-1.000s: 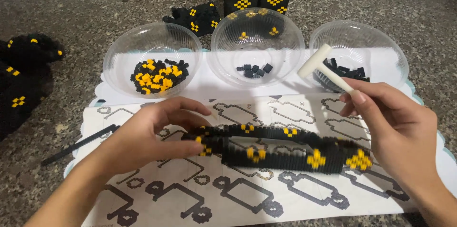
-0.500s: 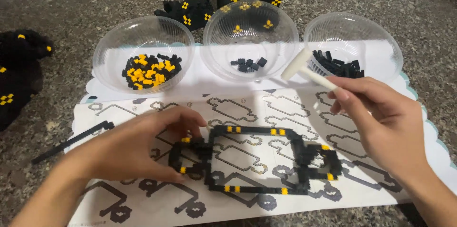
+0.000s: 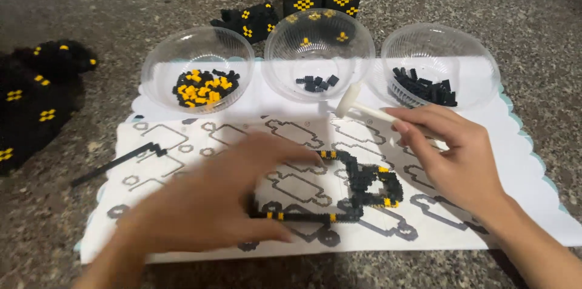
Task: Assembling a structure using small interlocking plastic blocks and a plastic hammer.
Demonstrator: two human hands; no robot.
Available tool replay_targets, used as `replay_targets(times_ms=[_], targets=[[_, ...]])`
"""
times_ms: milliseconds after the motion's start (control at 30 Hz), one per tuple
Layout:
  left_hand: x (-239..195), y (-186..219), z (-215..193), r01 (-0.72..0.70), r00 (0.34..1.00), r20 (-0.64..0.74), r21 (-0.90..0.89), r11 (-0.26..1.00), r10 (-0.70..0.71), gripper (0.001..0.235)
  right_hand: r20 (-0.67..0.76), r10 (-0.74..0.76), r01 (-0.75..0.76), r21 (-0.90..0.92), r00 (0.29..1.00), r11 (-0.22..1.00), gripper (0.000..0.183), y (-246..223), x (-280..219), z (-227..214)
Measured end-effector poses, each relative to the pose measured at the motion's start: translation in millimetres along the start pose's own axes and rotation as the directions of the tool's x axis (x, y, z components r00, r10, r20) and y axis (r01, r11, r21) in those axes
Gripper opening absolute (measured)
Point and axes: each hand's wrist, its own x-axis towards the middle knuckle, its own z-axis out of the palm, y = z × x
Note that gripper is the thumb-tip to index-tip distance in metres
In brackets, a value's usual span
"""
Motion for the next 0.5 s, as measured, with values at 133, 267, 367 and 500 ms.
replay_targets(times_ms=[133,267,367,500], targets=[[24.0,-6.3,40.9,-0.176,0.977,0.149,0.154,0.972,0.153,0.040,-0.009,-0.028,0.028,-0.032,1.000,0.999,0.017,-0.8,0.9,-1.2],[35.7,1.0,43.5,0.071,0.964,0.242,0.166,0.984,-0.110,0.037,-0.022,-0.031,0.031,-0.003,0.999,1.000,0.019,-2.2,2.2,-4.5],[33.4,-6.7,42.1,0.075,0.984,0.151,0.104,0.992,-0.090,0.045,-0.041,-0.052,0.053,0.003,0.998,0.999,0.019,-1.4,2.4,-6.3],[23.2,-5.5,33.3,0.125,0.992,-0.011,-0.007,0.992,-0.125,0.036,-0.076,-0.059,0.062,0.033,0.995,0.998,0.018,0.0,2.4,-8.9]])
